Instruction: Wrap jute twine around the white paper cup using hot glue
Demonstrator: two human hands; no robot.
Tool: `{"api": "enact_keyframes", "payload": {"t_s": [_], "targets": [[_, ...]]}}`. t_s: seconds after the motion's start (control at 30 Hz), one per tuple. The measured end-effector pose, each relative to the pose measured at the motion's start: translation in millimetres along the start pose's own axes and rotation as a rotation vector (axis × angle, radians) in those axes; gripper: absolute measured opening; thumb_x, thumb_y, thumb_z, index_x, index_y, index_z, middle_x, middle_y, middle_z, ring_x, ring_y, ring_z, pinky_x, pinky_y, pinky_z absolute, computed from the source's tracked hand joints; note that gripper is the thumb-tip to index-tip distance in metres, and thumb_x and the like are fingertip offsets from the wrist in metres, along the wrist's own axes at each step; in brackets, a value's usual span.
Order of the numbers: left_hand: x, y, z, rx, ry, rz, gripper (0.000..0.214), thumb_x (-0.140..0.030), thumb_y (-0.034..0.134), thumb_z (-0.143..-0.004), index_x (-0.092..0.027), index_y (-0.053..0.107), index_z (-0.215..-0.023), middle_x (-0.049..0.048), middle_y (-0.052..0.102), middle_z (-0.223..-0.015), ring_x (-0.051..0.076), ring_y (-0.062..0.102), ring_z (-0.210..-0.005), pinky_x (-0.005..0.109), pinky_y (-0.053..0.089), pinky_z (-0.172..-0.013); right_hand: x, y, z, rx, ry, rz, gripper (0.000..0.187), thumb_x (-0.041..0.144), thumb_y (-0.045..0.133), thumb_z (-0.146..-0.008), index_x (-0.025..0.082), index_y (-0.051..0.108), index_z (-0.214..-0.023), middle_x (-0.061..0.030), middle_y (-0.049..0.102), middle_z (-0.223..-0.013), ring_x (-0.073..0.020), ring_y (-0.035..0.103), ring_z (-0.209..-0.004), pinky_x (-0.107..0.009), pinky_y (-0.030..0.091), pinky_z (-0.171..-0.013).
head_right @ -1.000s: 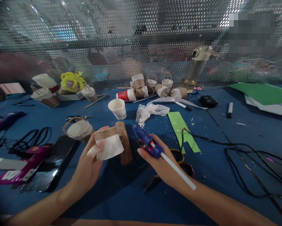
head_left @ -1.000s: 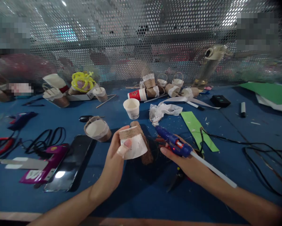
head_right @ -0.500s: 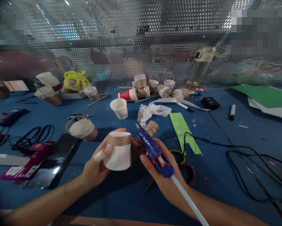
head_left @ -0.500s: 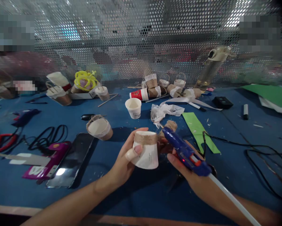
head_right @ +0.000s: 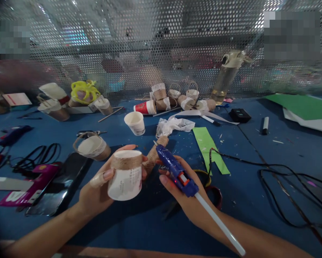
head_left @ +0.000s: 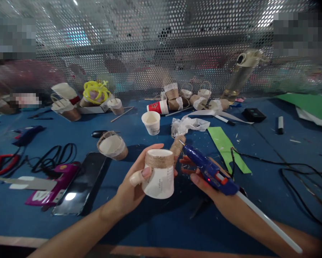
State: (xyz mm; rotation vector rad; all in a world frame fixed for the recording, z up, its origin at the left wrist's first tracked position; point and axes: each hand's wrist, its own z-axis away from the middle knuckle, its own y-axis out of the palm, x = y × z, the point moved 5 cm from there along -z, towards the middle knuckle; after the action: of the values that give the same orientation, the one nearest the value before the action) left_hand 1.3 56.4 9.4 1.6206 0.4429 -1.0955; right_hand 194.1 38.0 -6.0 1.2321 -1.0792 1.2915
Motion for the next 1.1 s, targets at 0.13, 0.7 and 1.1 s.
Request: {"api": "enact_keyframes", "payload": {"t_s": [0.13,0.7,1.1], "targets": [[-10.1,5.6,0.7,0.064,0.011,0.167,0.051,-0.036,0.063,-0.080,-0.019,0.058,-0.129,0.0130,0.069,-0.115,0.028,0.069,-0.088,0.039,0.056,-0.076,-0.3,1.4,-9.1,0.084,-0.040,0.059,0.033,0.026,0.066,-0.086,0.024,0.057,-0.118,-0.0053,0.069,-0.116,-0.0189,0.069,-0.102,-0.032,0.056,-0.093],[14.3,26.8,23.3,0.477,-0.363,0.159,0.066,-0.035,0.072,-0.071,-0.024,0.048,-0.131,0.0156,0.067,-0.113,0.036,0.071,-0.087,0.052,0.052,-0.075,15.1,10.0,-48.2,0.225,-0.353,0.682,0.022,0.018,0.055,-0.085,0.020,0.051,-0.106,-0.0017,0.064,-0.081,-0.0184,0.062,-0.066,-0.029,0.049,-0.062],[-1.8,33.8,18.0,0.430,-0.203,0.428,0.060,-0.044,0.072,-0.068,-0.026,0.053,-0.122,0.0098,0.066,-0.102,0.027,0.072,-0.066,0.035,0.056,-0.051,35.2,10.7,-70.4,0.472,-0.594,0.917,0.039,0.002,0.054,-0.069,0.021,0.050,-0.103,-0.0132,0.062,-0.103,-0.0301,0.058,-0.097,-0.042,0.048,-0.084]]}}
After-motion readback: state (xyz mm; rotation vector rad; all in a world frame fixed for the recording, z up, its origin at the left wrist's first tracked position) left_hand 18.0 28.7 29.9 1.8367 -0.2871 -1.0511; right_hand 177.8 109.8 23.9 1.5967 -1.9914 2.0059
